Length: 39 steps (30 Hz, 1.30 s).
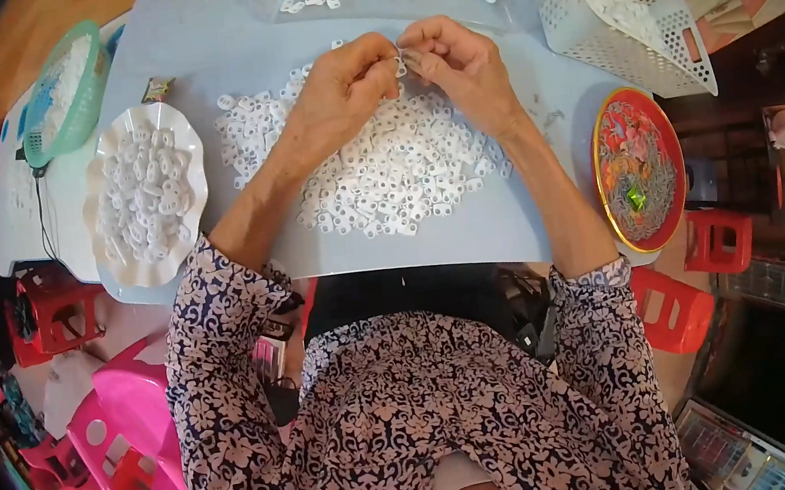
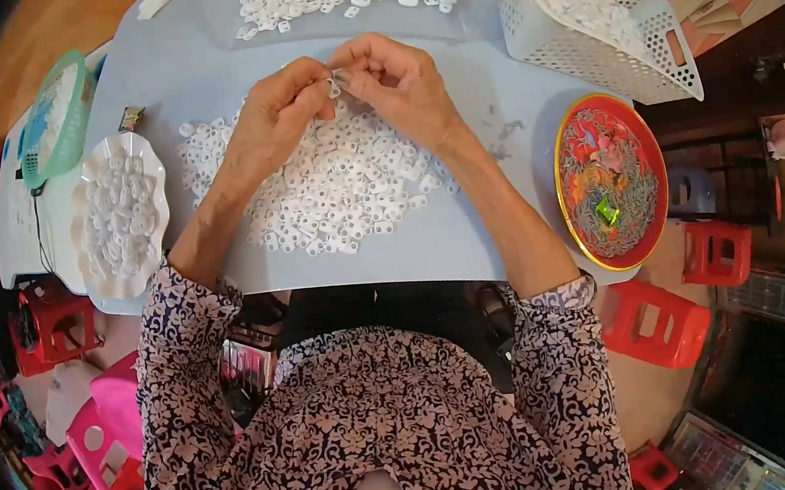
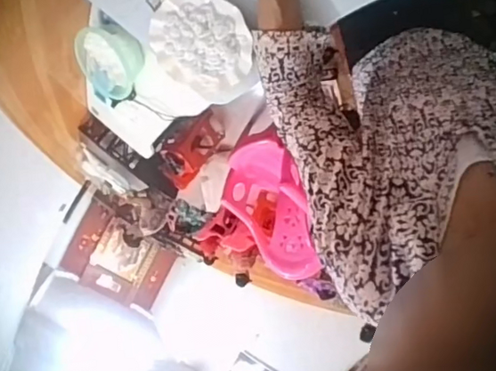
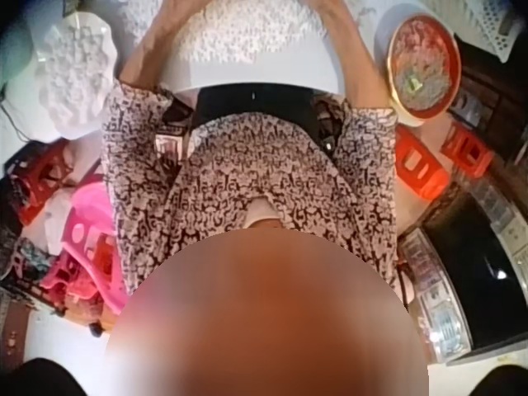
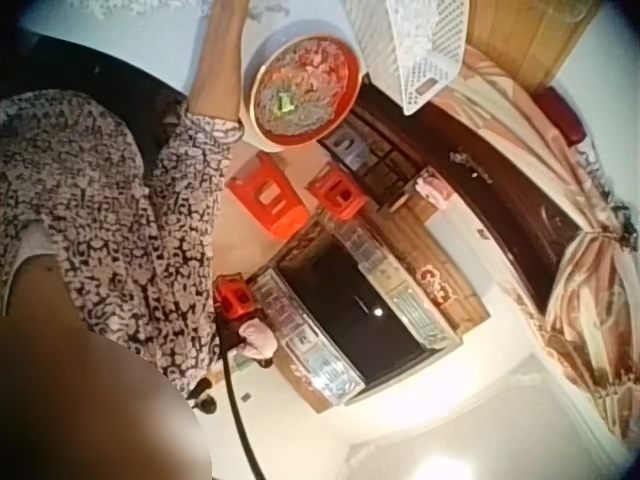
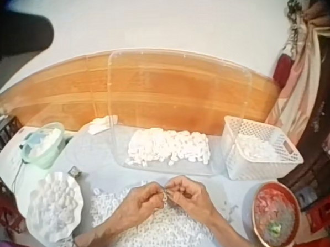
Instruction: Assembling small white plastic interlocking connectors on a table.
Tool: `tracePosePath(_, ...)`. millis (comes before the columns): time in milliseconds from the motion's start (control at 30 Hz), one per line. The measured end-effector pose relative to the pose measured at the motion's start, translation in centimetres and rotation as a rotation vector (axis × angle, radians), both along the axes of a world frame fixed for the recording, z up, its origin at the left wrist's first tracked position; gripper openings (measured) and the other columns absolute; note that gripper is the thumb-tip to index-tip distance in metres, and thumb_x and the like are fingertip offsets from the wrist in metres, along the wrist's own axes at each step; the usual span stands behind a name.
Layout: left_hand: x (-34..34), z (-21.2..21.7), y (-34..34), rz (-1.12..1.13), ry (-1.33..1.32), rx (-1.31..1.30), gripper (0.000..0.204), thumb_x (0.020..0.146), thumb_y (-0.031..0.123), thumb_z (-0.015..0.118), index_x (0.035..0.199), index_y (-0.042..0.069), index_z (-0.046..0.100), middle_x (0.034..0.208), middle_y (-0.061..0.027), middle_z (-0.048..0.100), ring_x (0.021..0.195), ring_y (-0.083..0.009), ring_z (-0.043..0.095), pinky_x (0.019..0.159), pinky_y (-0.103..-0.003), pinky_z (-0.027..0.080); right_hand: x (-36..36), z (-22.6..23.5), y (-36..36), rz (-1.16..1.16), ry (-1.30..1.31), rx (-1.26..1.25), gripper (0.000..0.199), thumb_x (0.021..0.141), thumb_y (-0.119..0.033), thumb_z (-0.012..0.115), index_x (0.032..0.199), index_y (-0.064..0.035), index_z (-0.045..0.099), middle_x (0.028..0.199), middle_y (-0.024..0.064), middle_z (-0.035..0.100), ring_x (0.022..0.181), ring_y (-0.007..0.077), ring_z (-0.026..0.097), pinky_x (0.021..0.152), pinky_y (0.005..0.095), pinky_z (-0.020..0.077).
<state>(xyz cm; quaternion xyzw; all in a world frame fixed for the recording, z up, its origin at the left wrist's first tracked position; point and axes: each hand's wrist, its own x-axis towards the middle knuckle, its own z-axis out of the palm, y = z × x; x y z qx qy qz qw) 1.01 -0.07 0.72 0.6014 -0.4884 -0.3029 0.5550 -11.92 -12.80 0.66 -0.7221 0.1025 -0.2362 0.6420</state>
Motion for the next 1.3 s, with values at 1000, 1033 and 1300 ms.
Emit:
tracePosePath(1000, 0.9, 0.0, -0.1, -0.148, 0.297, 0.011, 0.019, 0.092, 0.016, 0.051, 0.087, 0.0, 0.061, 0.074, -0.0041, 0.062, 0.071, -0.0094, 0.056, 0.068, -0.023, 0.046, -0.1, 0.5, 1.1, -0.096, 0.012, -0.02, 0.013, 0.091, -0.012, 0.058, 0.088, 0.0004, 0.059, 0.067, 0.0004, 0.059, 0.058, 0.0046, 0.049, 0.052, 0.0194, 0.0409)
tracePosePath(1033, 0.9, 0.0, -0.2, -0.154, 0.257, 0.007, 0.018, 0.092, 0.015, 0.052, 0.087, 0.0, 0.06, 0.074, -0.0041, 0.062, 0.071, -0.009, 0.056, 0.068, -0.023, 0.047, -0.1, 0.4, 1.0, -0.104, -0.008, -0.028, 0.014, 0.091, -0.013, 0.058, 0.086, 0.0003, 0.06, 0.067, 0.0, 0.059, 0.058, 0.0043, 0.049, 0.052, 0.0191, 0.0404)
tracePosePath(1300, -0.5, -0.1, -0.3, -0.005, 0.123, -0.075, 0.013, 0.089, 0.01, 0.051, 0.086, 0.0, 0.058, 0.073, -0.0041, 0.063, 0.072, -0.0084, 0.057, 0.068, -0.023, 0.047, 0.4, -0.4, 1.8, -0.222, -0.03, 0.035, 0.018, 0.091, -0.015, 0.058, 0.08, -0.0008, 0.06, 0.065, -0.001, 0.059, 0.057, 0.0038, 0.048, 0.052, 0.0187, 0.039)
